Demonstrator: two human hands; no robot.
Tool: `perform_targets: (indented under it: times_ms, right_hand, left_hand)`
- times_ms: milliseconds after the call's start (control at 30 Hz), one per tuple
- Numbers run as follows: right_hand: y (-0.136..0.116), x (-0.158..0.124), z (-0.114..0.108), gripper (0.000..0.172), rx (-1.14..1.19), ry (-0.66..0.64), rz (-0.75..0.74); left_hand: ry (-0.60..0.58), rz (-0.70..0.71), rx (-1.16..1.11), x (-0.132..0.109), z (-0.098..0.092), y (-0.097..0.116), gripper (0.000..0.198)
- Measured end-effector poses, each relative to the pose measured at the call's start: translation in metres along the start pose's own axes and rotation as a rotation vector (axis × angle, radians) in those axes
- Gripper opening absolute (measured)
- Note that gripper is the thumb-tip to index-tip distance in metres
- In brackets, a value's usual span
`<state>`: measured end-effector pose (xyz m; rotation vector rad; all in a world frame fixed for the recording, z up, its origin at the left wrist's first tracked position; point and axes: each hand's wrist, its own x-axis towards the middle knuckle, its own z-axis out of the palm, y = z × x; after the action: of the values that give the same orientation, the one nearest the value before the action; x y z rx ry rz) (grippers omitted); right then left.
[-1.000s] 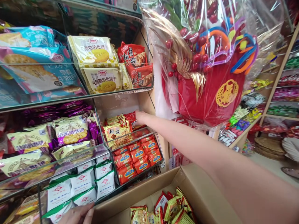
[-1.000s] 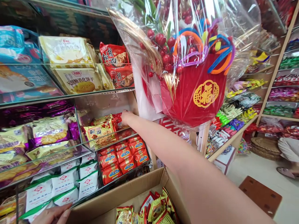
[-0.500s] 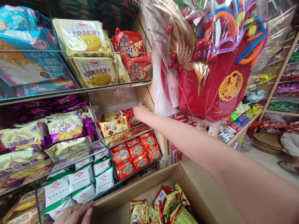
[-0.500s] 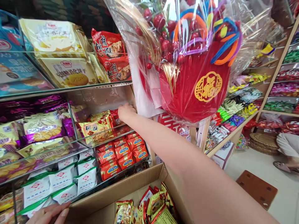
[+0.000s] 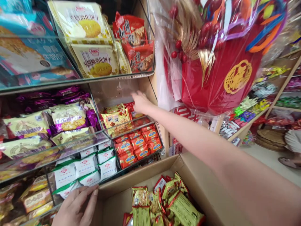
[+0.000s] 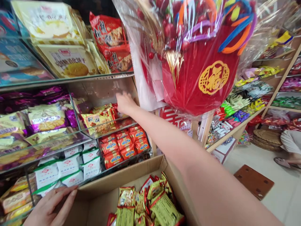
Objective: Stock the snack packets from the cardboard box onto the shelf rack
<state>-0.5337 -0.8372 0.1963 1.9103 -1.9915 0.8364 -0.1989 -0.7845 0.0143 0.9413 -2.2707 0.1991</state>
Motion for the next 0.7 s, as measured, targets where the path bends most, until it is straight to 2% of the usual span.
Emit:
perform_targets:
  times_ms: [67,133,200,300,367,400,433,500,567,633,700]
  right_hand:
    - [-0.001,-0.005,-0.008,0.044,0.035,0.204,-0.086]
    - [-0.004,-0.022,-0.017,0.040,0.086,0.370,-0.193]
    - [-0.007,-0.055,-0.024,0.036,0.137,0.424,-0.319]
    - [-0.006,-0.128,-0.023,0.028,0.171,0.385,-0.603]
    - [0.001,-0.180,-0.012,0.023,0.158,0.238,-0.805]
    - [0.006,-0.204,-0.003,0.023,0.129,0.110,-0.844]
    - [0.011,-0.225,0.007,0.022,0.090,-0.052,-0.821]
    - [0.020,-0.256,0.032,0.019,0.006,-0.371,-0.687]
    - [0.027,-0.272,0.057,0.023,-0.041,-0.593,-0.500]
    - [0.030,-0.274,0.079,0.035,-0.060,-0.764,-0.329]
    - [0.030,-0.269,0.093,0.033,-0.082,-0.888,-0.225]
  left_hand:
    - [-0.005,-0.022,0.010,0.002,-0.002,0.008,0.026]
    - [-0.006,-0.035,0.022,0.002,-0.002,0.012,0.026]
    - [0.000,-0.046,0.025,0.001,-0.001,0.016,0.026]
    - [-0.010,-0.067,0.019,0.000,0.000,0.021,0.026]
    - [-0.015,-0.097,0.021,0.000,0.001,0.024,0.025]
    - [-0.014,-0.108,0.024,0.000,0.001,0.025,0.024]
    - [-0.010,-0.112,0.029,0.000,0.002,0.026,0.023]
    - [0.001,-0.097,0.038,-0.001,0.003,0.025,0.022]
    - [0.010,-0.050,0.044,-0.002,0.004,0.022,0.022]
    - [0.012,-0.007,0.044,-0.003,0.005,0.018,0.024]
    - [0.030,-0.032,0.043,-0.002,0.003,0.015,0.023]
